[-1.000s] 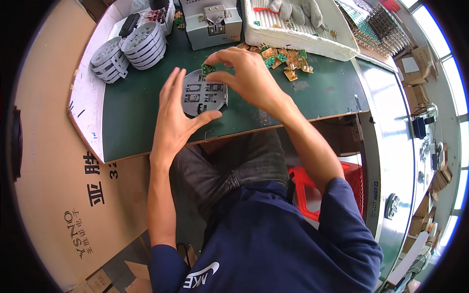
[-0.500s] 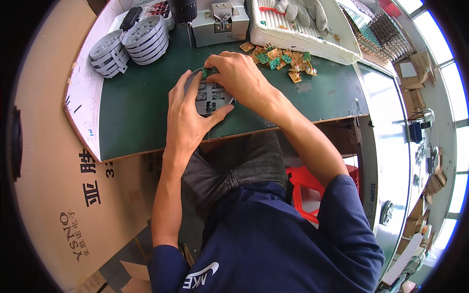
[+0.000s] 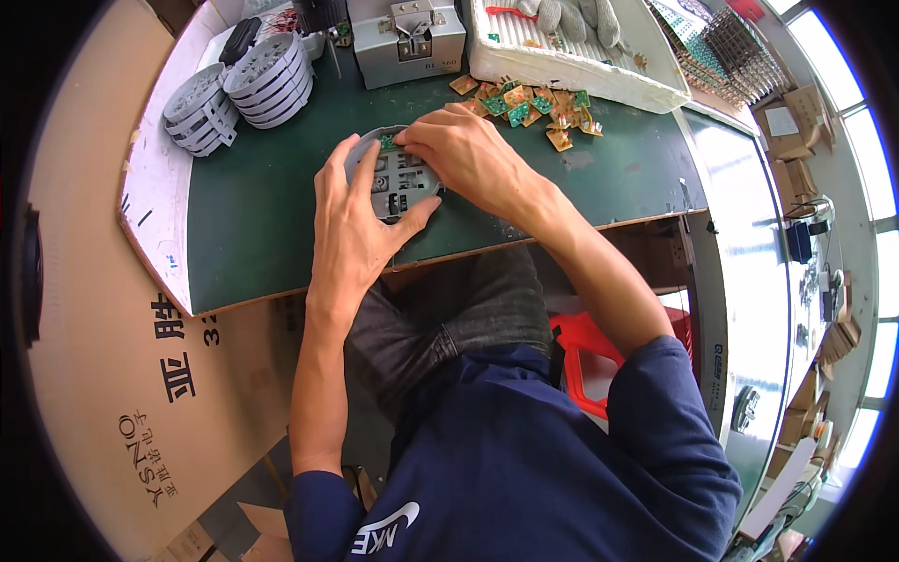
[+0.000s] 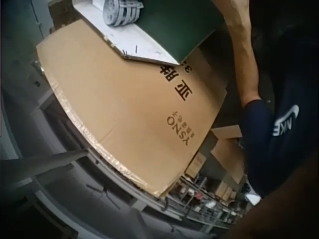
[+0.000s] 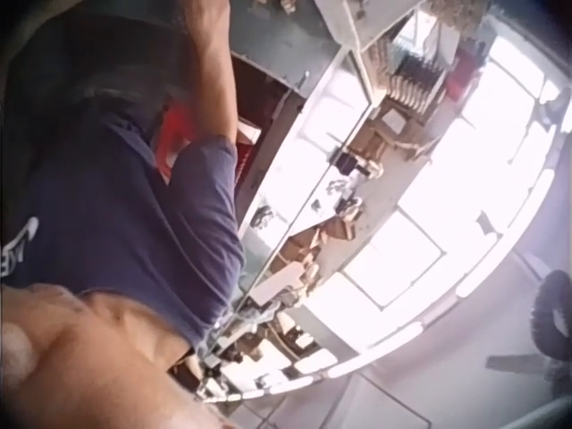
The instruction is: Assembling electronic components into plastic housings using an electric screwdriver at a factory workbench.
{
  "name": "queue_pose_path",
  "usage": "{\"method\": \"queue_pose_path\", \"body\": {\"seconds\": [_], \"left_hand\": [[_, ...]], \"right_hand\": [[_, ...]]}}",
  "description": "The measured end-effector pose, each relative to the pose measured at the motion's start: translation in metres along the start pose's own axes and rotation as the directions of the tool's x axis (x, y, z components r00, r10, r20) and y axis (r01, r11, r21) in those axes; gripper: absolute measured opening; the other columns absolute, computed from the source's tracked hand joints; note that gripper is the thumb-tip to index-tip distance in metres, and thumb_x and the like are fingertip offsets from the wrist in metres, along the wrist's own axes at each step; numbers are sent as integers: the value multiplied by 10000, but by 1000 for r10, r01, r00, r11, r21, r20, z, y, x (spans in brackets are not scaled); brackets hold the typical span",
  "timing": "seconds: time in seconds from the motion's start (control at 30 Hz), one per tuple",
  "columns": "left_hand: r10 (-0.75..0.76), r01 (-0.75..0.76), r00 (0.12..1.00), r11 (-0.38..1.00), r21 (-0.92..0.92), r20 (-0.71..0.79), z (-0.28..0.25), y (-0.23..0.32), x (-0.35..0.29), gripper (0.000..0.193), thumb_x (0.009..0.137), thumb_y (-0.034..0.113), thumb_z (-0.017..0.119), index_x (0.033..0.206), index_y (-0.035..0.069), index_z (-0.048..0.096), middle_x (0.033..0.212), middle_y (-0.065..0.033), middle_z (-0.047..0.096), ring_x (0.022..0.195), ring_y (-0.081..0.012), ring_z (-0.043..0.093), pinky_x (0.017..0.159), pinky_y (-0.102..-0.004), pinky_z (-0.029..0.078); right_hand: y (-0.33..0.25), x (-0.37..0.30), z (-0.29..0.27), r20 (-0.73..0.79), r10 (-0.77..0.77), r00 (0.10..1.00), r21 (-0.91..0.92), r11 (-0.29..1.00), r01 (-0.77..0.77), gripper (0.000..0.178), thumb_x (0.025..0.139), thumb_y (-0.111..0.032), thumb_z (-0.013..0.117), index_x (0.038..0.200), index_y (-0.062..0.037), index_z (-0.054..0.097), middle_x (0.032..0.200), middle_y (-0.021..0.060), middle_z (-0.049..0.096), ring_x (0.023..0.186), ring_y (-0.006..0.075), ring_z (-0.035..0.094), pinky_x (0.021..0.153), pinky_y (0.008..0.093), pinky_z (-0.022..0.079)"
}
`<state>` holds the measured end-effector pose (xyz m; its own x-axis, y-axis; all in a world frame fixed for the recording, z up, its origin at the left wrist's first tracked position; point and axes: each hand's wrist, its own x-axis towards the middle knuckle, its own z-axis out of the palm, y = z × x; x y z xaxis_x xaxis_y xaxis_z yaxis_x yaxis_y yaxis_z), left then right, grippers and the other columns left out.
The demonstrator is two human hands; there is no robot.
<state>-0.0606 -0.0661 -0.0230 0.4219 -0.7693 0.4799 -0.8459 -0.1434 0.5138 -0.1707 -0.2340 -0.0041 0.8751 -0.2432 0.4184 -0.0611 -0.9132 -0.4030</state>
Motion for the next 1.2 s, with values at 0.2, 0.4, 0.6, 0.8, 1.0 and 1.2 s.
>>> {"method": "queue_pose_path", "body": {"seconds": [0.2, 0.4, 0.6, 0.8, 1.0, 1.2], "left_hand": [[39, -39, 999, 997, 68, 6, -2, -1, 4, 829, 783, 503, 843, 1318, -80, 598, 1403, -228, 489, 1254, -390, 511, 1042, -480, 475], [38, -38, 999, 997, 60, 8, 3, -5, 1, 865, 811, 570, 793, 1345, -72, 567, 1452, -248, 465, 1292, -408, 486, 1094, -495, 431], [-7, 7, 997, 1000, -11, 71, 2, -3, 2, 898, 819, 594, 778, 1392, -51, 529, 1515, -256, 417, 1337, -413, 456, 1124, -493, 410], [-20, 20, 997, 1000, 9, 76, -1, -5, 0, 898, 830, 607, 765, 1403, -41, 524, 1516, -245, 416, 1345, -405, 449, 1127, -494, 408], [-37, 36, 995, 999, 17, 88, -2, -6, 0, 903, 830, 608, 764, 1408, -41, 519, 1524, -234, 406, 1356, -401, 438, 1133, -490, 402], [-49, 48, 994, 999, 9, 99, -2, -2, 1, 893, 827, 589, 776, 1406, -42, 525, 1516, -229, 418, 1344, -398, 453, 1121, -489, 415]], "right_hand": [[3, 24, -20, -155, -113, 981, -18, 994, 112, 301, 994, -185, 675, 1246, -21, 696, 1253, 149, 710, 1107, 317, 695, 992, 376, 549], [-34, 170, -52, -487, 131, 863, 722, 617, 314, 476, 1038, -421, 640, 1147, 40, 596, 906, 76, 671, 833, 149, 663, 699, 307, 531], [-39, 202, -81, -286, -63, 956, 787, 554, 272, 577, 1007, -434, 678, 1279, 58, 546, 1046, 137, 705, 960, 200, 670, 827, 297, 549], [-28, 155, -86, -429, 281, 859, 803, 553, 220, 382, 981, -323, 713, 1134, -24, 532, 891, 71, 657, 717, 124, 632, 587, 279, 523], [-4, 168, -83, -579, 247, 777, 649, 716, 256, 219, 949, -193, 684, 1030, -37, 554, 701, 8, 578, 566, 95, 538, 513, 279, 460], [1, 167, -74, -559, 271, 783, 615, 770, 172, 224, 930, -187, 695, 1036, -40, 562, 672, -3, 573, 547, 92, 548, 489, 284, 455]]}}
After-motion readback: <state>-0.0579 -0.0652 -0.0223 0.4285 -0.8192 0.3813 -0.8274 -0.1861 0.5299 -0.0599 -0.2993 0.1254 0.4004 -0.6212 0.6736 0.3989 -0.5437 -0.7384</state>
